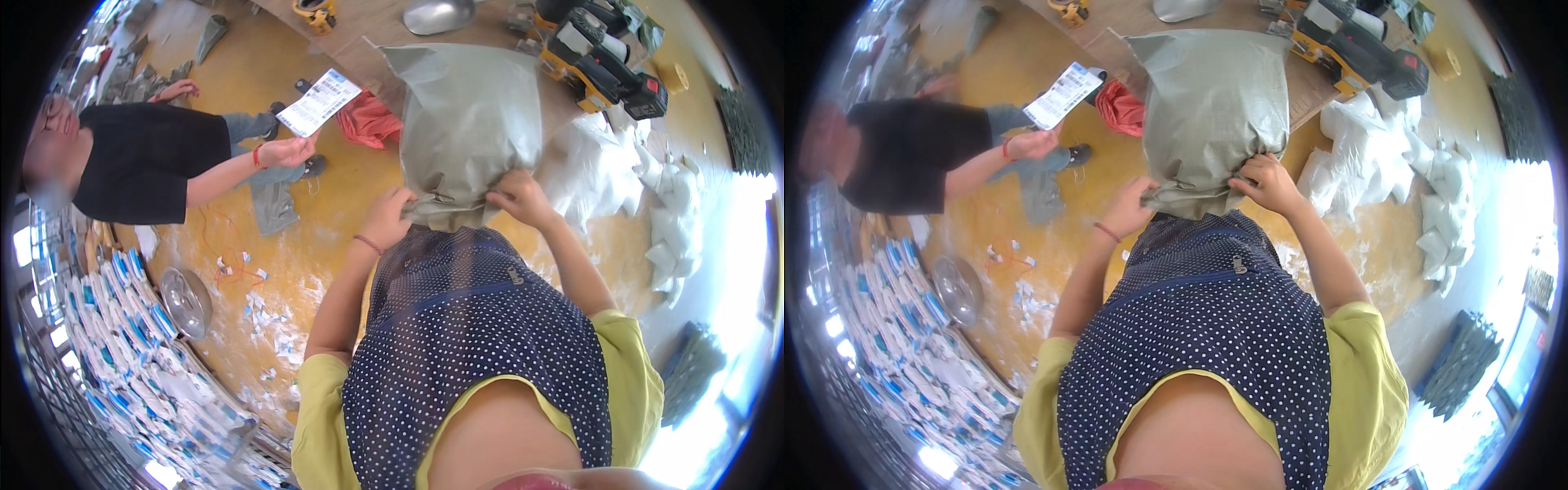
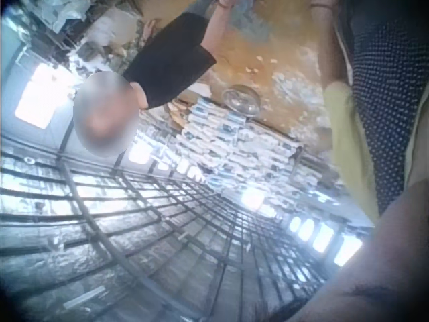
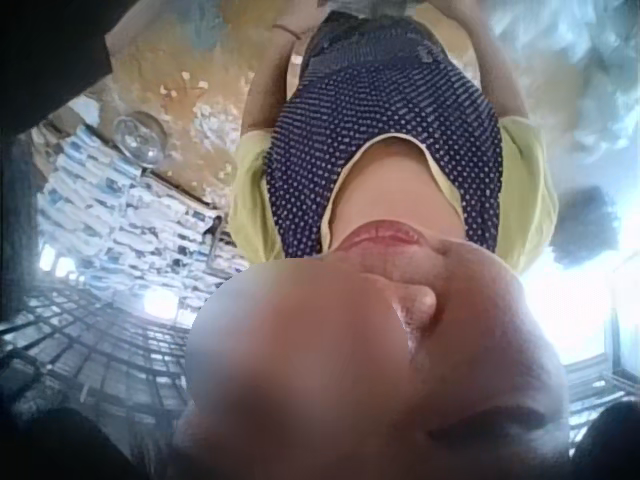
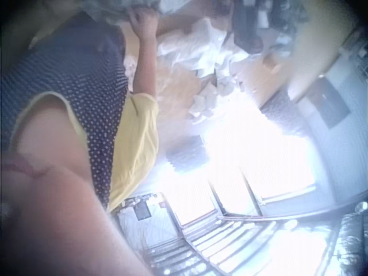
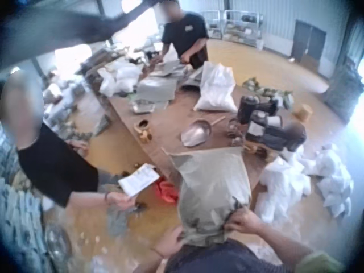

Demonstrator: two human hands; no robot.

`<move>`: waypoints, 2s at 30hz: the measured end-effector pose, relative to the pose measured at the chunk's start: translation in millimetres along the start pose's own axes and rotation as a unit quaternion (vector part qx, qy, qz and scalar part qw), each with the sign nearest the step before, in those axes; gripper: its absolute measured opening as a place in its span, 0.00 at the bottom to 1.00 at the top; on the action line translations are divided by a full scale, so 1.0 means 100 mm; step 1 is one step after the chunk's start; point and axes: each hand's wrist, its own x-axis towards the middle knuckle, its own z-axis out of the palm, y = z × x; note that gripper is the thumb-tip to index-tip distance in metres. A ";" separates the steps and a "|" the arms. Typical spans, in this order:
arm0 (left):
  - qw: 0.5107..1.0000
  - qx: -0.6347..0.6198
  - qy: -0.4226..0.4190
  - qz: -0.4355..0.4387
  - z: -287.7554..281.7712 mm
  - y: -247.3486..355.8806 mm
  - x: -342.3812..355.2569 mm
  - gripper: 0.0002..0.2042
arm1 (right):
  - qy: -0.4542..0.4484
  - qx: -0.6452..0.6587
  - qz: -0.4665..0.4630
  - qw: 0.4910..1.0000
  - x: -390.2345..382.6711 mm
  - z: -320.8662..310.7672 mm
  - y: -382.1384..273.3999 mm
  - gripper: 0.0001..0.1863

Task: The person uses a handheld sewing machine to stitch open gray fabric packs in a warehouse. They pick up packs, align edges, and sew along the seams, then place the sealed packs aside. The person also sits on the floor to thread the machine before resuming sewing.

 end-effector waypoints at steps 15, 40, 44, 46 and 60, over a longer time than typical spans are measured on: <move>0.950 -0.155 0.111 -0.247 -1.90 -0.33 0.62 0.16 | 0.059 0.047 -0.193 0.978 2.19 0.71 -1.32 0.16; 0.850 -0.517 0.074 -0.072 -1.68 0.35 1.19 0.11 | 0.078 0.231 -0.114 0.963 2.28 0.04 -1.14 0.15; 0.857 -0.511 0.051 -0.041 -1.54 0.65 1.16 0.09 | 0.089 0.228 -0.100 0.964 2.15 -0.20 -1.09 0.15; 0.860 -0.507 0.053 -0.034 -1.49 0.71 1.16 0.08 | 0.098 0.217 -0.108 0.965 2.09 -0.26 -1.08 0.15; 0.854 -0.515 0.065 0.005 -1.39 0.82 1.06 0.05 | 0.133 0.190 -0.124 0.965 1.88 -0.41 -1.12 0.10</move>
